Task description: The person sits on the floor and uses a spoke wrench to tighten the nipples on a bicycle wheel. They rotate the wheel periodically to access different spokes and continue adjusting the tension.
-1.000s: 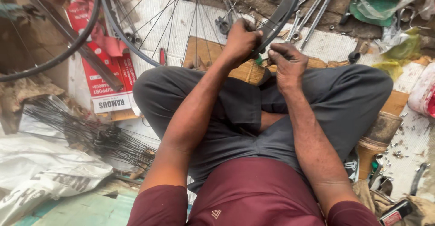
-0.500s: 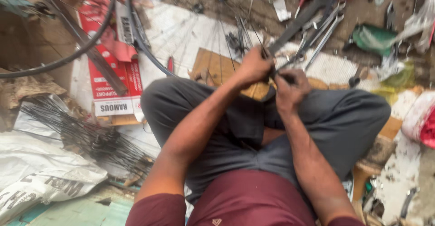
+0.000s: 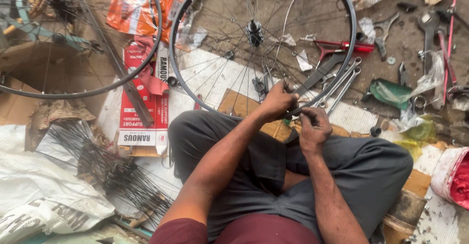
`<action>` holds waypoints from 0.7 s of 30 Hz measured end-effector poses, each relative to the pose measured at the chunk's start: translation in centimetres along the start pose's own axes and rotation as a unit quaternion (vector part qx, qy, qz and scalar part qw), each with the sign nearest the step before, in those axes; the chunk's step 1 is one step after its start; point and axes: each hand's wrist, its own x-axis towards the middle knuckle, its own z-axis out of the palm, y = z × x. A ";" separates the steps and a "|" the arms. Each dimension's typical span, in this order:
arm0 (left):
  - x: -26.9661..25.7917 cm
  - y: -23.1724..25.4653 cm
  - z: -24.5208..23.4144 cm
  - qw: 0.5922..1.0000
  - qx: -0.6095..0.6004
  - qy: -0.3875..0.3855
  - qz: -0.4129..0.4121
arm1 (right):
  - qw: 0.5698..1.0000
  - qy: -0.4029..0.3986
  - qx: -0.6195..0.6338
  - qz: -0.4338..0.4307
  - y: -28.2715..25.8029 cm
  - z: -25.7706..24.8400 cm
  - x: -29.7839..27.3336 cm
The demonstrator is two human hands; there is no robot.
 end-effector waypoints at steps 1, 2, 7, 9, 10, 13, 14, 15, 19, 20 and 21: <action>0.0 -0.1 -0.1 1.000 -0.010 -0.006 0.000 | 0.999 0.012 0.005 0.037 0.0 0.1 0.0; 0.1 0.0 -0.1 1.000 -0.019 -0.011 0.000 | 0.997 0.024 0.009 0.075 0.1 0.3 0.1; -0.9 1.5 0.2 1.000 -0.008 -0.010 -0.019 | 0.995 0.021 -0.086 0.049 -1.3 0.4 0.6; -1.2 2.1 0.3 0.999 -0.018 -0.011 -0.042 | 0.991 0.009 -0.133 -0.020 -2.0 0.5 0.8; -1.3 2.2 0.3 0.999 0.006 -0.005 -0.031 | 0.992 0.003 -0.122 -0.031 -2.3 0.4 0.8; -1.3 2.0 0.1 0.998 0.063 0.012 -0.008 | 0.994 -0.012 -0.099 -0.047 -2.8 0.5 0.5; -1.2 1.9 0.0 0.997 0.072 0.014 -0.006 | 0.994 -0.014 -0.102 -0.041 -2.7 0.6 0.5; -1.1 1.6 0.0 0.997 0.082 0.015 -0.005 | 0.994 -0.014 -0.105 -0.035 -2.7 0.5 0.4; -0.8 1.2 -0.1 0.993 0.115 0.030 -0.014 | 0.995 -0.030 -0.091 -0.028 -2.1 0.2 0.4; -0.7 1.2 0.0 0.993 0.111 0.031 -0.020 | 0.997 -0.034 -0.075 -0.013 -1.9 0.1 0.4; -0.7 1.2 -0.2 0.993 0.108 0.035 -0.025 | 0.998 -0.040 -0.057 0.001 -1.8 0.2 0.5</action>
